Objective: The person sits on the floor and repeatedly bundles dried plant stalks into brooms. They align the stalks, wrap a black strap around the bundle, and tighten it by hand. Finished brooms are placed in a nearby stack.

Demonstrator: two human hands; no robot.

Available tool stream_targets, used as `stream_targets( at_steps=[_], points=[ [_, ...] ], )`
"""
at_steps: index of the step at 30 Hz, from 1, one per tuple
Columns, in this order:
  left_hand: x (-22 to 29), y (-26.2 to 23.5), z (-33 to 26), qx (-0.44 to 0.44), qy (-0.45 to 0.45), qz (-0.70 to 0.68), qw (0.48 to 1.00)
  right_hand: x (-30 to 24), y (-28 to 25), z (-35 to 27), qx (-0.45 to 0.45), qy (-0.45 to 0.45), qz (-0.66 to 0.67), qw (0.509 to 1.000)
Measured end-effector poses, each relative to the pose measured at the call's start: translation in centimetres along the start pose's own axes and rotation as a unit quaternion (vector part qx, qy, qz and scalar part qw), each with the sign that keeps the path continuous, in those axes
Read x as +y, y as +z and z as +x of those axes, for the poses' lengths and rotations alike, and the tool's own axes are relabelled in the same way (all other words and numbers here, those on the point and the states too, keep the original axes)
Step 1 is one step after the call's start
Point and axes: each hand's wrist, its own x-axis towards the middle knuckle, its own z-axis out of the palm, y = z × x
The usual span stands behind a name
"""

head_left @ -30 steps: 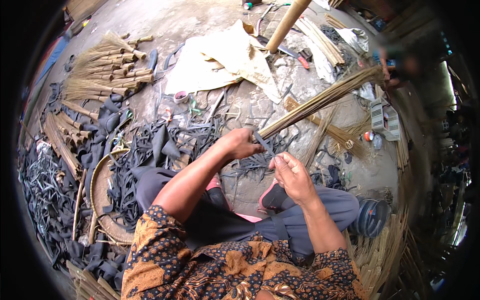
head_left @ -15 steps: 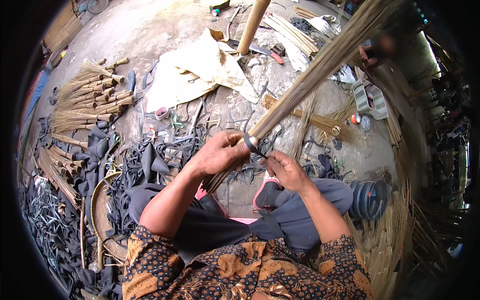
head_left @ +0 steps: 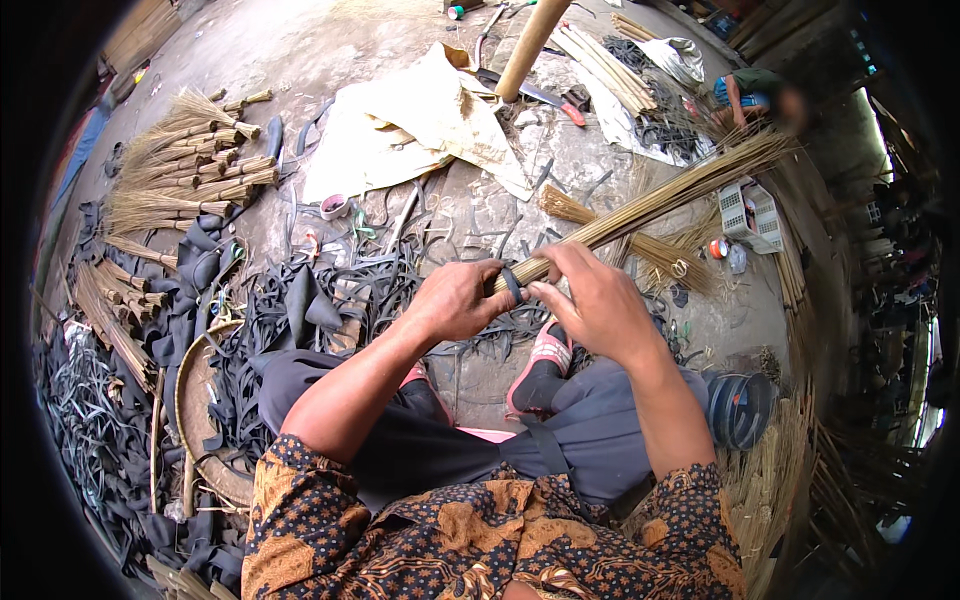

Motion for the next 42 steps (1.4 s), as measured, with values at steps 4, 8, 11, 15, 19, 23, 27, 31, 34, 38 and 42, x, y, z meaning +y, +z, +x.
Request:
stream_targets(
  at_steps=[4, 8, 11, 15, 19, 23, 27, 31, 34, 38, 42],
  points=[
    [-0.5, 0.7, -0.1, 0.006, 0.003, 0.040, 0.999, -0.3, 2.0, 2.6, -0.001, -0.054, -0.101, 0.993],
    [-1.2, 1.2, -0.2, 0.038, 0.015, 0.043, 0.998, -0.2, 2.9, 3.6, -0.004, -0.124, -0.134, 0.983],
    [-1.7, 1.5, 0.1, 0.047, -0.003, 0.039, 0.998, -0.3, 3.4, 3.4, -0.034, -0.099, -0.171, 0.980],
    [-2.4, 1.9, 0.9, 0.048, -0.039, 0.005, 0.998, -0.2, 4.1, 2.6, -0.094, 0.022, -0.129, 0.987],
    [-3.0, 1.7, 1.3, -0.009, -0.062, -0.183, 0.981, 0.9, 3.1, 1.6, -0.135, 0.073, 0.126, 0.980],
    [-2.6, 1.0, 1.2, -0.053, -0.082, -0.369, 0.924, 1.9, 2.7, 1.0, -0.053, 0.027, 0.191, 0.980],
    [-2.2, -0.1, 1.3, -0.042, -0.089, -0.447, 0.889, 2.4, 3.9, 1.5, 0.043, -0.015, 0.188, 0.981],
    [-1.9, -0.5, 1.3, -0.054, -0.086, -0.479, 0.872, 3.4, 4.5, 2.3, 0.046, -0.030, 0.192, 0.980],
    [-1.6, -0.3, 1.5, -0.036, -0.078, -0.504, 0.859, 3.3, 5.3, 1.8, 0.039, -0.012, 0.220, 0.975],
    [-0.8, -0.3, 1.6, 0.011, -0.066, -0.508, 0.859, 2.4, 7.2, 1.4, 0.088, 0.024, 0.250, 0.964],
    [-0.3, -0.6, 1.9, 0.089, -0.056, -0.451, 0.886, 1.2, 8.6, 2.4, 0.220, 0.000, 0.161, 0.962]
  ],
)
